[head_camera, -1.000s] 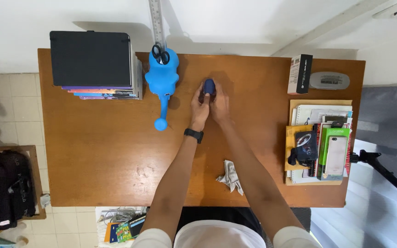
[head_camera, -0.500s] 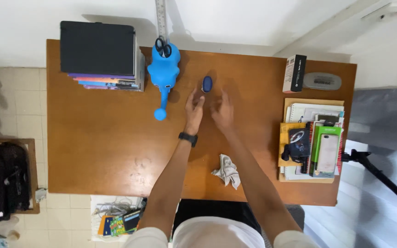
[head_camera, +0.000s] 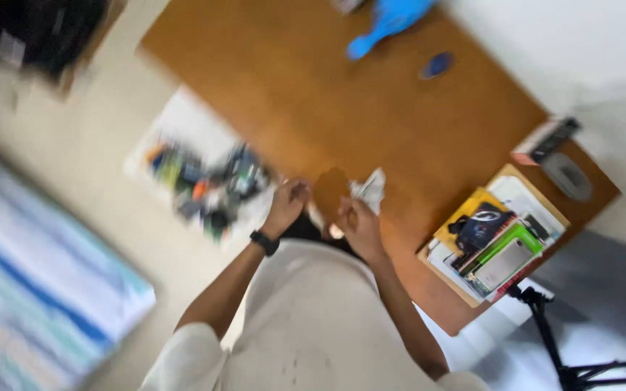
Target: The person wipes several items on a wooden desk with a white cloth, including books, a tablet, a small box, and small electronic devices. The person picks up each item, wipes it, and places it back on the desk.
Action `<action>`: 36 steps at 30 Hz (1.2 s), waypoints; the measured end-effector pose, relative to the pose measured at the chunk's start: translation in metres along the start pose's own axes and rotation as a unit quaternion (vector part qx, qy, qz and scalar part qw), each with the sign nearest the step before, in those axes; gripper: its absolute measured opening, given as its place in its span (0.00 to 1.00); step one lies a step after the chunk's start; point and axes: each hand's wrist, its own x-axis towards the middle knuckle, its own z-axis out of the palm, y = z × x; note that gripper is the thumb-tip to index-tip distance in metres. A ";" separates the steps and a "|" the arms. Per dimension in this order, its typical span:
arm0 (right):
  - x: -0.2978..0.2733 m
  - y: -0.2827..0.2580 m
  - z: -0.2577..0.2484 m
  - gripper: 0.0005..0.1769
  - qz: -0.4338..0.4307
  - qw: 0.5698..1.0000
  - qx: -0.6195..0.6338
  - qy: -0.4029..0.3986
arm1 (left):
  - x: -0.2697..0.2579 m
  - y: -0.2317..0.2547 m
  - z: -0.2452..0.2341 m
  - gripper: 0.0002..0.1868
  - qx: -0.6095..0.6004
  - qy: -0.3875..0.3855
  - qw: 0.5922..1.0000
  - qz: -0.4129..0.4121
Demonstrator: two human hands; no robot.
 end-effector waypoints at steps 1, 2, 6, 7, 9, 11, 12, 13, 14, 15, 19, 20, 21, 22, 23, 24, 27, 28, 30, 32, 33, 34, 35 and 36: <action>-0.005 -0.002 0.005 0.15 -0.009 0.999 0.003 -0.034 | -0.020 -0.021 0.001 0.08 -0.009 0.030 0.999 -0.016; -0.007 -0.004 0.009 0.14 -0.022 0.998 -0.018 -0.057 | -0.038 -0.042 0.003 0.08 -0.025 0.046 0.997 -0.061; -0.009 -0.026 0.038 0.18 -0.096 0.986 -0.058 -0.125 | -0.111 -0.028 -0.012 0.10 -0.007 0.084 0.985 -0.150; -0.012 -0.036 0.047 0.18 -0.100 0.984 -0.060 -0.134 | -0.122 -0.036 -0.015 0.10 -0.013 0.092 0.984 -0.153; -0.017 -0.052 0.060 0.14 -0.102 0.974 -0.061 -0.191 | -0.138 -0.051 -0.017 0.13 -0.010 0.096 0.978 -0.187; -0.019 -0.041 0.084 0.15 -0.115 0.962 -0.101 -0.224 | -0.145 -0.079 -0.018 0.13 -0.014 0.112 0.974 -0.195; -0.019 -0.036 0.097 0.15 -0.127 0.950 -0.137 -0.250 | -0.147 -0.094 -0.020 0.14 -0.013 0.125 0.972 -0.201; -0.020 -0.033 0.111 0.15 -0.127 0.949 -0.140 -0.253 | -0.145 -0.103 -0.027 0.14 -0.017 0.126 0.971 -0.201; -0.019 -0.031 0.124 0.16 -0.129 0.942 -0.158 -0.266 | -0.141 -0.113 -0.035 0.15 -0.025 0.140 0.968 -0.209; -0.020 -0.028 0.138 0.16 -0.130 0.935 -0.176 -0.278 | -0.138 -0.122 -0.042 0.17 -0.033 0.153 0.964 -0.216; -0.012 -0.040 0.193 0.14 -0.127 0.920 -0.232 -0.288 | -0.130 -0.077 -0.088 0.23 -0.116 0.191 0.944 -0.244; -0.007 -0.043 0.208 0.17 -0.083 0.905 -0.256 -0.330 | -0.118 -0.105 -0.091 0.23 -0.147 0.210 0.929 -0.267; 0.000 -0.045 0.225 0.20 -0.038 0.886 -0.279 -0.369 | -0.103 -0.134 -0.095 0.23 -0.178 0.229 0.912 -0.289; 0.008 -0.048 0.242 0.20 -0.035 0.885 -0.281 -0.370 | -0.081 -0.177 -0.083 0.23 -0.180 0.227 0.912 -0.290; 0.013 -0.050 0.259 0.20 -0.046 0.880 -0.303 -0.362 | -0.063 -0.221 -0.068 0.24 -0.258 0.294 0.888 -0.244; 0.018 -0.050 0.275 0.20 -0.056 0.875 -0.325 -0.355 | -0.045 -0.266 -0.051 0.24 -0.331 0.358 0.851 -0.195; 0.023 0.014 0.338 0.13 -0.232 0.867 -0.353 -0.264 | -0.047 -0.274 -0.057 0.28 -0.374 0.344 0.823 -0.252; 0.035 0.021 0.356 0.13 -0.232 0.866 -0.352 -0.268 | -0.043 -0.277 -0.065 0.28 -0.375 0.347 0.821 -0.255; 0.042 0.039 0.381 0.13 -0.325 0.860 -0.329 -0.216 | -0.050 -0.281 -0.069 0.32 -0.432 0.314 0.776 -0.335; 0.051 0.021 0.388 0.13 -0.335 0.842 -0.358 -0.225 | -0.046 -0.285 -0.077 0.35 -0.461 0.298 0.748 -0.372; 0.059 0.010 0.390 0.13 -0.347 0.823 -0.387 -0.228 | -0.041 -0.285 -0.081 0.37 -0.488 0.280 0.722 -0.403; 0.062 0.014 0.398 0.13 -0.347 0.822 -0.388 -0.231 | -0.044 -0.284 -0.082 0.37 -0.490 0.279 0.720 -0.404; 0.064 0.018 0.405 0.12 -0.359 0.813 -0.398 -0.228 | -0.047 -0.283 -0.082 0.36 -0.490 0.274 0.726 -0.396; 0.066 0.022 0.411 0.12 -0.371 0.804 -0.407 -0.225 | -0.050 -0.281 -0.081 0.35 -0.489 0.269 0.733 -0.388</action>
